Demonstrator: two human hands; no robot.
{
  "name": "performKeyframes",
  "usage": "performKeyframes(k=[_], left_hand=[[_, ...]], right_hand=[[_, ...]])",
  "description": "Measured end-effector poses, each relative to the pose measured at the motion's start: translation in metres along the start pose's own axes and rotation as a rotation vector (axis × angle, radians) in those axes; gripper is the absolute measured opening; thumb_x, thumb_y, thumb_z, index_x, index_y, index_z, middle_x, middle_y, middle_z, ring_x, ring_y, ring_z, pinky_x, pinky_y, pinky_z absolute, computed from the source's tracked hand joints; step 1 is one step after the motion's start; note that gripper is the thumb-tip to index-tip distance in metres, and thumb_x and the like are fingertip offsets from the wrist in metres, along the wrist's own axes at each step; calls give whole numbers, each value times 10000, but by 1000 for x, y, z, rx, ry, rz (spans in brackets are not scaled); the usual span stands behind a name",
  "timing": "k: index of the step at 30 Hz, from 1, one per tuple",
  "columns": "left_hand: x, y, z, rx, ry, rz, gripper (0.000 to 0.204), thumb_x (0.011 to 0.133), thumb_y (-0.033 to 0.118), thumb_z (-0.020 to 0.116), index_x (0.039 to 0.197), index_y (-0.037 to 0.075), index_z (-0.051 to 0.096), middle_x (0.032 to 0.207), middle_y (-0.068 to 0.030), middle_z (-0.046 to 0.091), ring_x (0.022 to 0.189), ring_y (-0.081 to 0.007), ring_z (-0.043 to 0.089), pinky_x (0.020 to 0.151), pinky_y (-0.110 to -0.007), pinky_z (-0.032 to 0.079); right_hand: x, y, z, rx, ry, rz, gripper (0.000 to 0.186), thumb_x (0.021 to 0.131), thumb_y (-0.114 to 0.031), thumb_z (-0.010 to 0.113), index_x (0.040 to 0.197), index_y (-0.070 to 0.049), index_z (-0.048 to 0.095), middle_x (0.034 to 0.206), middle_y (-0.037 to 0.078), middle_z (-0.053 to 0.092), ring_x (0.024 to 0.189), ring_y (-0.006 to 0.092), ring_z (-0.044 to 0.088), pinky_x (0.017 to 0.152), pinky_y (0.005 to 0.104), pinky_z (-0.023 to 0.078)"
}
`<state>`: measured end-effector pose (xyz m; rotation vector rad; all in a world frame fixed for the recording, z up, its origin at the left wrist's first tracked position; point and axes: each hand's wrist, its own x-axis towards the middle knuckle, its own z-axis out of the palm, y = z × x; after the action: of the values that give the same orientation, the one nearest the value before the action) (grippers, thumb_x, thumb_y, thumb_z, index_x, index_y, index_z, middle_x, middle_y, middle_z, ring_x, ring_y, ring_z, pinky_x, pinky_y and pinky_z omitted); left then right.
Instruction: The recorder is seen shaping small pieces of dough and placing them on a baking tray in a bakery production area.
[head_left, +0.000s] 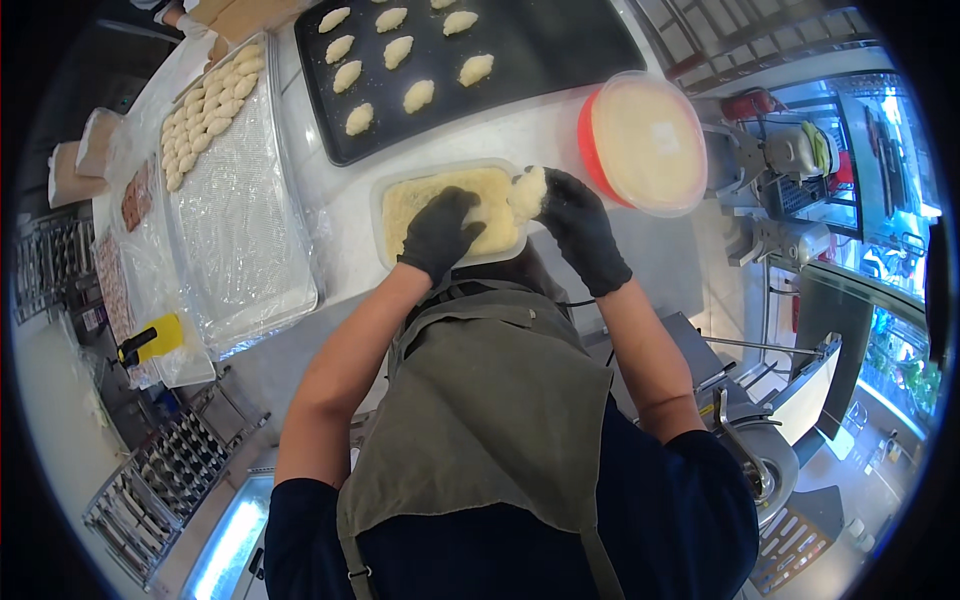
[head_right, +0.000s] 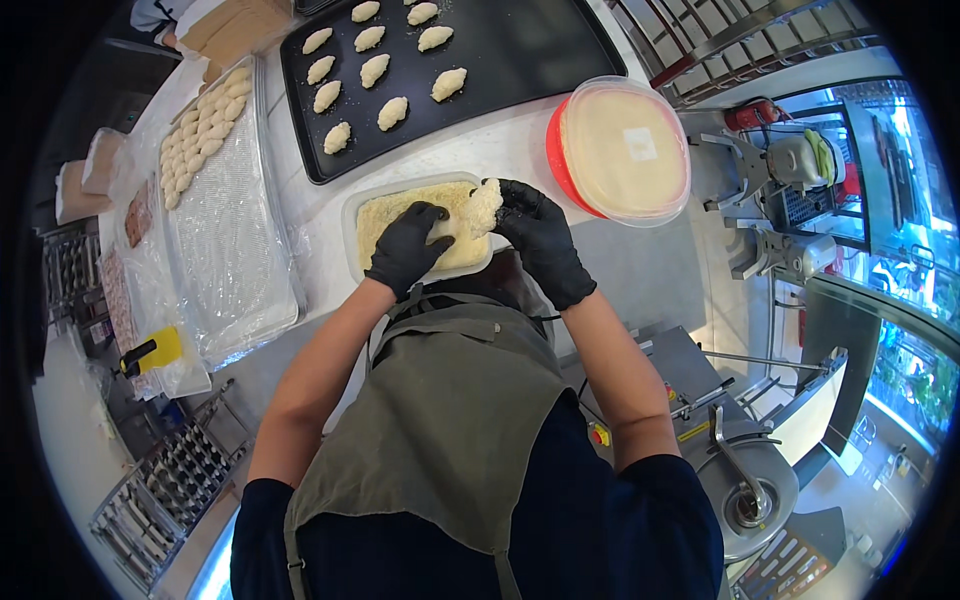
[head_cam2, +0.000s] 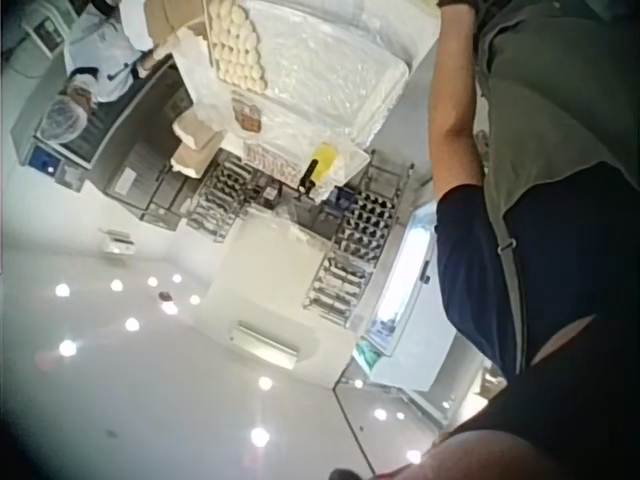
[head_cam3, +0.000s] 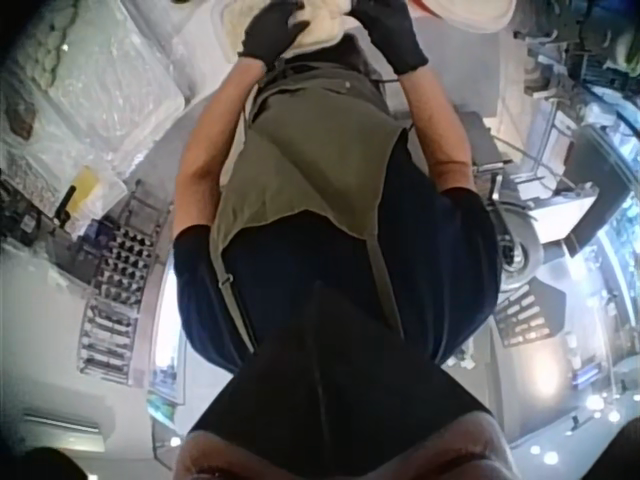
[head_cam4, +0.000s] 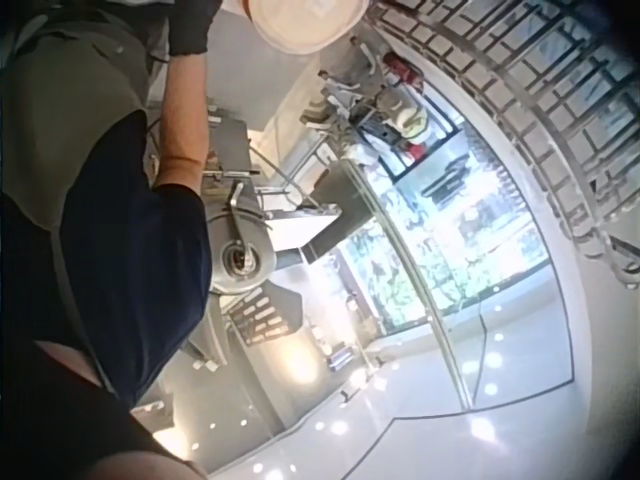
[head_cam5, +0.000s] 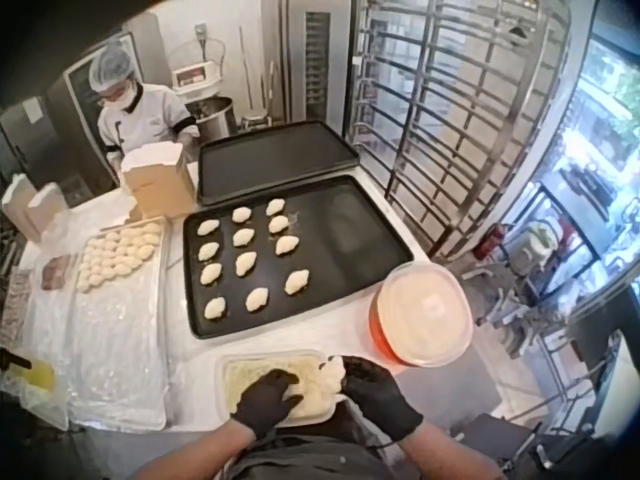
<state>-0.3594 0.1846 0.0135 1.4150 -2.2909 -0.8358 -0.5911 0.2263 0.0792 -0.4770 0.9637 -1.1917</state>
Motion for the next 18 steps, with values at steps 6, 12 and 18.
performKeyframes(k=[6,12,18], left_hand=[[9,-5,-7,-14,191,-4,314,804,114,680,1117,97,660,1015,-74,665,871,-291,638,773,-376,515],[12,-45,5,162,166,464,334,804,160,696,1129,97,652,1023,-73,666,852,-283,633,749,-384,519],[15,-14,-22,472,62,136,351,791,199,706,1125,102,657,1046,-75,665,828,-282,627,731,-400,518]], right_hand=[[1,-5,4,-22,-19,-33,461,863,62,602,1322,34,565,1250,150,655,1059,214,635,925,302,529],[5,-1,13,-63,-48,-15,447,870,59,612,1314,30,572,1228,147,659,1039,207,639,906,298,536],[9,11,6,-46,-6,19,429,880,55,618,1307,27,580,1204,141,663,1018,200,642,892,289,538]])
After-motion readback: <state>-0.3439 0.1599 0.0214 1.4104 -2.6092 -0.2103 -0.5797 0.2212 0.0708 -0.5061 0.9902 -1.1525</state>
